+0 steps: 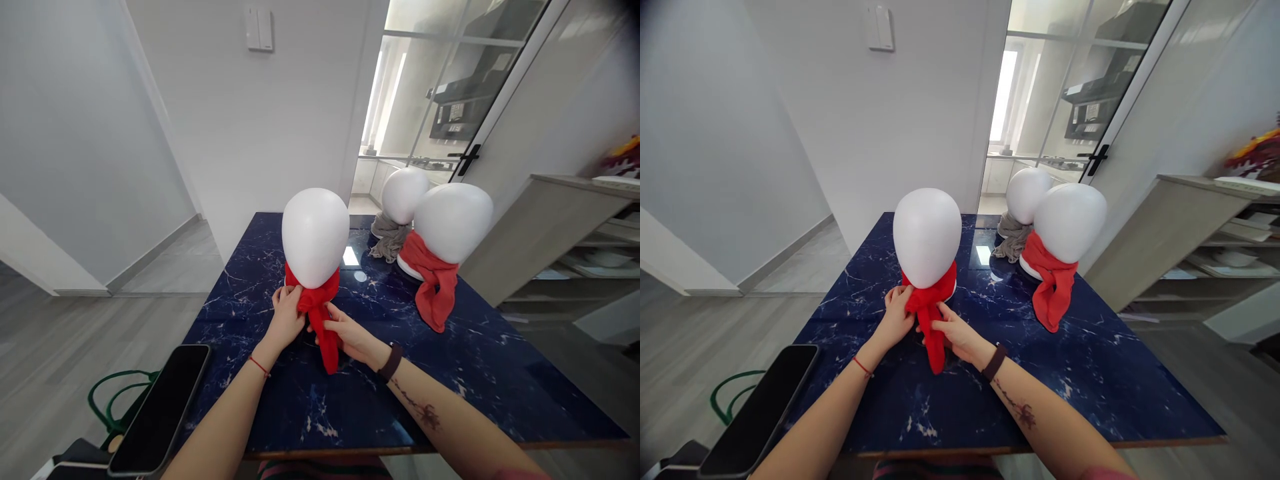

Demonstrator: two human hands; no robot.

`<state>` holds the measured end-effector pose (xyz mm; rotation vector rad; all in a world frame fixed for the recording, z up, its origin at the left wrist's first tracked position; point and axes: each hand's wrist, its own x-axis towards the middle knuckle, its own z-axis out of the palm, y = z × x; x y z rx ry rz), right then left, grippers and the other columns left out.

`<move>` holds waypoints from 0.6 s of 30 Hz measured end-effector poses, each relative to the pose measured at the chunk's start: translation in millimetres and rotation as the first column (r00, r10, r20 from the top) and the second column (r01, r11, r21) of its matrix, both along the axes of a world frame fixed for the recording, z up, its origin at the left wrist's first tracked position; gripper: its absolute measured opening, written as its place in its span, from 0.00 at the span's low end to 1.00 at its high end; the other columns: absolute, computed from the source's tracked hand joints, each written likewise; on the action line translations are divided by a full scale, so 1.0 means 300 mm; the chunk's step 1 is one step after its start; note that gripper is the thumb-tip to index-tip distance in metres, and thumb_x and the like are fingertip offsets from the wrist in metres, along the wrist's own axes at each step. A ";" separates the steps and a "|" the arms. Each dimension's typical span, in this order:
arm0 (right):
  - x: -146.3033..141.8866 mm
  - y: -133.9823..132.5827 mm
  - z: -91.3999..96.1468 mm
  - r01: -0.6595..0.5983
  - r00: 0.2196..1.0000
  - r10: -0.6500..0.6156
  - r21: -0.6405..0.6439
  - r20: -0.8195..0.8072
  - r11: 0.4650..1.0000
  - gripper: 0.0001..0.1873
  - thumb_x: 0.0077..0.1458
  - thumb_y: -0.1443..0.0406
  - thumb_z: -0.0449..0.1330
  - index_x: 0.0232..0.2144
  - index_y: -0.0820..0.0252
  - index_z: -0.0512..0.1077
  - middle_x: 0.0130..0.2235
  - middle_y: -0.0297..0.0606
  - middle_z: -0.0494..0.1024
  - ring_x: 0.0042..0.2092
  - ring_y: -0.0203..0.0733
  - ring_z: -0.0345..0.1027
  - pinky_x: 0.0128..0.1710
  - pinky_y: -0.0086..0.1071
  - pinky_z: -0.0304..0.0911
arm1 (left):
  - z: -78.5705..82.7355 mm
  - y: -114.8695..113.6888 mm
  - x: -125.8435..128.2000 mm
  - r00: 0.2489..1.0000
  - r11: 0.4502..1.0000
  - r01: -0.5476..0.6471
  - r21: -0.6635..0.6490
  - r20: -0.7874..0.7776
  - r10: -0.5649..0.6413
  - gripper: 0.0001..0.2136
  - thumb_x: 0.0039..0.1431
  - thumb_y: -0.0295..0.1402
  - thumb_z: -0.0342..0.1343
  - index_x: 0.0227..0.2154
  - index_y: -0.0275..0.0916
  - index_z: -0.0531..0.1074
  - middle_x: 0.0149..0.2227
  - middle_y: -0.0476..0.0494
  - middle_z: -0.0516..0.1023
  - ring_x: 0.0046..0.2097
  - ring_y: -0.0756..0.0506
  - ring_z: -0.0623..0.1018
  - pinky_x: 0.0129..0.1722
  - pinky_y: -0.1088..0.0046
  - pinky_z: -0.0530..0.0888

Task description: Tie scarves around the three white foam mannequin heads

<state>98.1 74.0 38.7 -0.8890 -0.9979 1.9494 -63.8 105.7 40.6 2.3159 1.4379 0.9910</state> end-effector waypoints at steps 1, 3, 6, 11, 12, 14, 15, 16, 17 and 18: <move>-0.002 0.001 -0.001 0.026 1.000 -0.026 -0.004 -0.003 1.000 0.24 0.44 0.66 0.63 0.46 0.54 0.64 0.33 0.32 0.76 0.29 0.34 0.70 0.33 0.31 0.65 | -0.006 0.005 0.002 1.000 1.000 -0.008 -0.006 0.015 0.008 0.16 0.49 0.20 0.45 0.40 0.41 0.65 0.37 0.44 0.72 0.46 0.42 0.67 0.54 0.55 0.56; -0.008 0.004 -0.009 0.087 0.996 -0.087 -0.023 -0.019 0.996 0.21 0.43 0.65 0.65 0.42 0.57 0.67 0.34 0.32 0.75 0.31 0.33 0.70 0.34 0.30 0.64 | -0.013 0.015 0.004 0.999 1.000 -0.019 -0.006 0.039 0.019 0.15 0.52 0.21 0.44 0.41 0.40 0.64 0.38 0.44 0.71 0.46 0.42 0.67 0.54 0.56 0.57; -0.020 0.015 -0.029 0.149 0.985 -0.152 -0.045 -0.077 0.988 0.18 0.42 0.65 0.65 0.39 0.58 0.68 0.33 0.32 0.75 0.32 0.33 0.68 0.34 0.30 0.63 | -0.016 0.028 0.006 0.996 0.998 -0.058 -0.021 0.061 0.059 0.11 0.55 0.23 0.43 0.39 0.40 0.64 0.37 0.44 0.71 0.45 0.42 0.68 0.53 0.56 0.57; -0.031 0.044 -0.049 0.247 0.956 -0.245 -0.009 -0.161 0.969 0.18 0.42 0.68 0.60 0.39 0.54 0.66 0.34 0.30 0.75 0.31 0.33 0.67 0.30 0.28 0.61 | -0.017 0.040 0.003 0.995 0.992 -0.056 -0.110 0.082 0.065 0.09 0.56 0.27 0.45 0.36 0.40 0.68 0.36 0.44 0.71 0.45 0.42 0.67 0.52 0.55 0.58; -0.030 0.053 -0.050 0.267 0.953 -0.262 0.009 -0.155 0.964 0.17 0.42 0.68 0.58 0.39 0.53 0.66 0.35 0.29 0.75 0.31 0.33 0.67 0.30 0.27 0.61 | -0.018 0.039 0.002 0.995 0.992 -0.037 -0.122 0.091 0.048 0.09 0.57 0.27 0.45 0.38 0.41 0.68 0.37 0.44 0.71 0.46 0.42 0.66 0.52 0.55 0.58; -0.024 0.075 -0.053 0.302 0.950 -0.295 0.062 -0.101 0.951 0.17 0.43 0.66 0.57 0.40 0.52 0.67 0.36 0.29 0.75 0.32 0.34 0.67 0.31 0.28 0.62 | -0.019 0.034 0.001 0.994 0.991 -0.007 -0.136 0.104 0.021 0.11 0.58 0.29 0.45 0.41 0.42 0.69 0.39 0.44 0.70 0.47 0.42 0.65 0.53 0.55 0.58; -0.020 0.087 -0.055 0.321 0.947 -0.316 0.110 -0.062 0.941 0.16 0.44 0.65 0.57 0.40 0.52 0.67 0.37 0.30 0.76 0.34 0.36 0.67 0.32 0.29 0.62 | -0.020 0.030 0.000 0.994 0.990 0.003 -0.140 0.104 0.012 0.11 0.59 0.29 0.45 0.42 0.42 0.69 0.40 0.44 0.70 0.48 0.42 0.65 0.53 0.55 0.57; -0.016 0.100 -0.059 0.339 0.940 -0.341 0.173 -0.024 0.925 0.15 0.45 0.63 0.58 0.40 0.53 0.68 0.38 0.31 0.76 0.36 0.37 0.68 0.34 0.30 0.63 | -0.021 0.028 -0.001 0.995 0.990 0.008 -0.143 0.104 0.007 0.12 0.59 0.30 0.45 0.43 0.42 0.69 0.40 0.44 0.69 0.48 0.43 0.65 0.53 0.55 0.57; -0.012 0.112 -0.064 0.352 0.931 -0.364 0.245 0.007 0.904 0.14 0.46 0.61 0.58 0.38 0.55 0.69 0.39 0.32 0.76 0.38 0.39 0.68 0.36 0.31 0.63 | -0.021 0.025 -0.002 0.995 0.989 0.012 -0.146 0.103 0.003 0.12 0.59 0.30 0.45 0.43 0.43 0.68 0.41 0.44 0.69 0.48 0.43 0.64 0.53 0.55 0.57; -0.009 0.124 -0.069 0.358 0.922 -0.386 0.314 0.027 0.879 0.13 0.46 0.59 0.59 0.37 0.56 0.71 0.39 0.33 0.76 0.40 0.40 0.67 0.39 0.32 0.63 | -0.022 0.023 -0.003 0.995 0.989 0.016 -0.148 0.101 -0.001 0.12 0.59 0.30 0.44 0.43 0.43 0.68 0.41 0.44 0.69 0.48 0.43 0.64 0.53 0.55 0.57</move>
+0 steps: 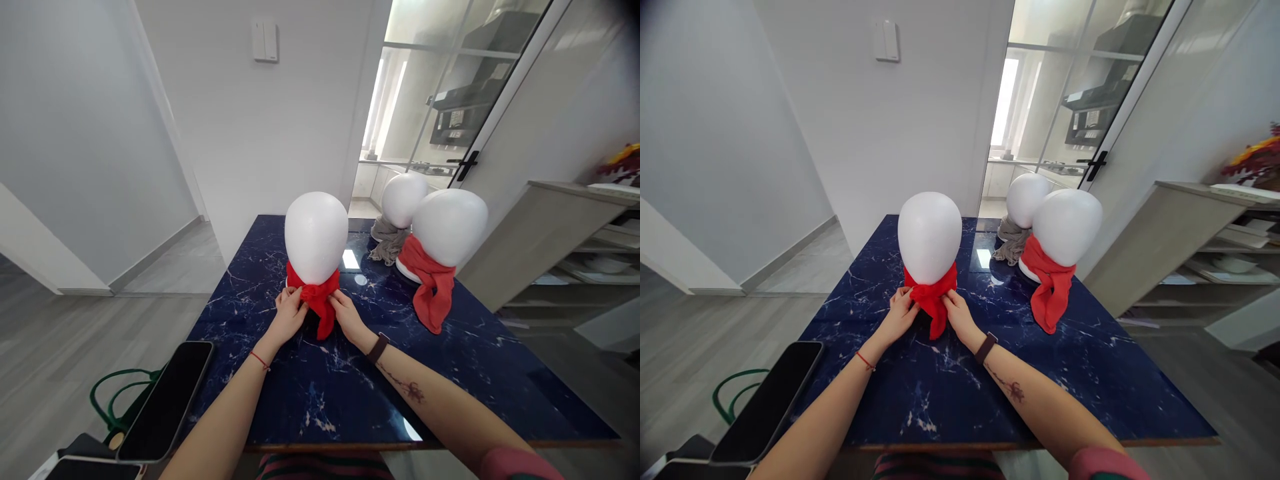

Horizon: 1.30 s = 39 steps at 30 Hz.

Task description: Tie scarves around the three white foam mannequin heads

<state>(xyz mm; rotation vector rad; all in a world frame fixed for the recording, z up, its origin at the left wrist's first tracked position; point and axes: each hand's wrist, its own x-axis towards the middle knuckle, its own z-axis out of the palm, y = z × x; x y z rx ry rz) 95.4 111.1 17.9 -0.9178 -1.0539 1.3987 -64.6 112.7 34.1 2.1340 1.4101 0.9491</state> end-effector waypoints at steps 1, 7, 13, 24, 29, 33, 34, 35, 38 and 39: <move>0.002 0.010 -0.005 0.017 0.999 -0.019 0.050 0.026 0.999 0.13 0.46 0.58 0.60 0.35 0.57 0.71 0.39 0.34 0.76 0.41 0.40 0.67 0.41 0.32 0.63 | 0.000 -0.001 -0.001 1.000 1.000 0.005 -0.003 -0.003 -0.005 0.12 0.59 0.30 0.44 0.43 0.43 0.68 0.41 0.44 0.69 0.48 0.43 0.64 0.53 0.55 0.57; -0.001 0.037 -0.011 -0.006 0.981 -0.011 -0.089 -0.193 0.996 0.13 0.43 0.61 0.63 0.34 0.56 0.71 0.37 0.34 0.78 0.39 0.41 0.70 0.38 0.33 0.65 | -0.001 0.001 0.000 1.000 1.000 0.004 -0.006 -0.031 -0.005 0.12 0.59 0.29 0.43 0.42 0.41 0.69 0.37 0.44 0.68 0.46 0.43 0.64 0.51 0.56 0.58; 0.012 0.031 0.000 -0.107 0.935 0.045 -0.158 -0.353 0.982 0.09 0.44 0.65 0.63 0.32 0.56 0.71 0.36 0.33 0.79 0.39 0.40 0.72 0.37 0.33 0.66 | -0.009 -0.001 0.017 0.997 0.999 0.030 0.034 -0.070 -0.028 0.06 0.49 0.27 0.52 0.31 0.39 0.69 0.32 0.46 0.69 0.43 0.42 0.64 0.49 0.57 0.59; 0.007 0.025 0.001 -0.086 0.975 0.061 -0.113 -0.212 0.990 0.12 0.38 0.64 0.66 0.29 0.57 0.70 0.33 0.34 0.78 0.37 0.41 0.71 0.36 0.33 0.65 | 0.026 -0.020 0.039 1.000 0.999 0.014 0.037 -0.006 -0.014 0.04 0.51 0.29 0.51 0.26 0.40 0.71 0.34 0.45 0.71 0.44 0.41 0.64 0.49 0.56 0.60; 0.002 0.017 0.003 -0.058 0.998 0.060 0.042 -0.032 0.997 0.14 0.40 0.64 0.64 0.33 0.58 0.71 0.37 0.35 0.78 0.40 0.41 0.70 0.42 0.34 0.64 | 0.020 -0.024 0.039 0.999 0.997 0.025 0.070 0.039 -0.027 0.05 0.53 0.29 0.50 0.31 0.40 0.70 0.38 0.44 0.70 0.47 0.41 0.64 0.49 0.57 0.62; 0.001 0.001 0.006 -0.017 1.000 0.017 0.015 -0.010 1.000 0.11 0.40 0.65 0.64 0.31 0.60 0.71 0.33 0.35 0.77 0.35 0.39 0.69 0.39 0.34 0.64 | 0.019 -0.033 0.032 0.991 0.981 -0.104 0.165 0.103 0.087 0.07 0.52 0.27 0.50 0.35 0.40 0.68 0.44 0.42 0.67 0.47 0.42 0.65 0.48 0.60 0.64; 0.001 -0.006 0.007 -0.016 0.999 0.014 -0.049 -0.038 0.999 0.11 0.40 0.64 0.64 0.30 0.60 0.71 0.31 0.34 0.77 0.32 0.37 0.69 0.36 0.32 0.64 | 0.020 -0.037 0.029 0.979 0.972 -0.165 0.170 0.149 0.140 0.08 0.52 0.28 0.52 0.37 0.40 0.67 0.44 0.42 0.66 0.46 0.42 0.66 0.47 0.61 0.65; 0.003 -0.013 0.009 -0.026 0.997 0.017 -0.127 -0.076 0.991 0.11 0.40 0.64 0.64 0.29 0.60 0.70 0.29 0.33 0.76 0.29 0.35 0.67 0.32 0.30 0.64 | 0.020 -0.042 0.026 0.961 0.963 -0.223 0.149 0.202 0.191 0.09 0.52 0.31 0.53 0.37 0.40 0.66 0.43 0.42 0.66 0.44 0.42 0.68 0.45 0.62 0.66; 0.004 -0.035 0.012 -0.100 0.983 0.045 -0.311 -0.177 0.945 0.08 0.43 0.63 0.63 0.26 0.60 0.68 0.22 0.30 0.71 0.22 0.31 0.62 0.24 0.26 0.60 | 0.017 -0.056 0.019 0.899 0.957 -0.282 -0.066 0.331 0.287 0.12 0.51 0.38 0.56 0.35 0.40 0.63 0.34 0.46 0.70 0.33 0.45 0.72 0.34 0.68 0.69; 0.003 -0.040 0.012 -0.137 0.978 0.073 -0.338 -0.194 0.931 0.08 0.45 0.63 0.63 0.25 0.60 0.68 0.21 0.30 0.70 0.22 0.32 0.62 0.24 0.26 0.60 | 0.014 -0.059 0.018 0.888 0.954 -0.260 -0.151 0.350 0.298 0.13 0.50 0.40 0.56 0.34 0.40 0.61 0.30 0.47 0.71 0.30 0.46 0.72 0.31 0.69 0.68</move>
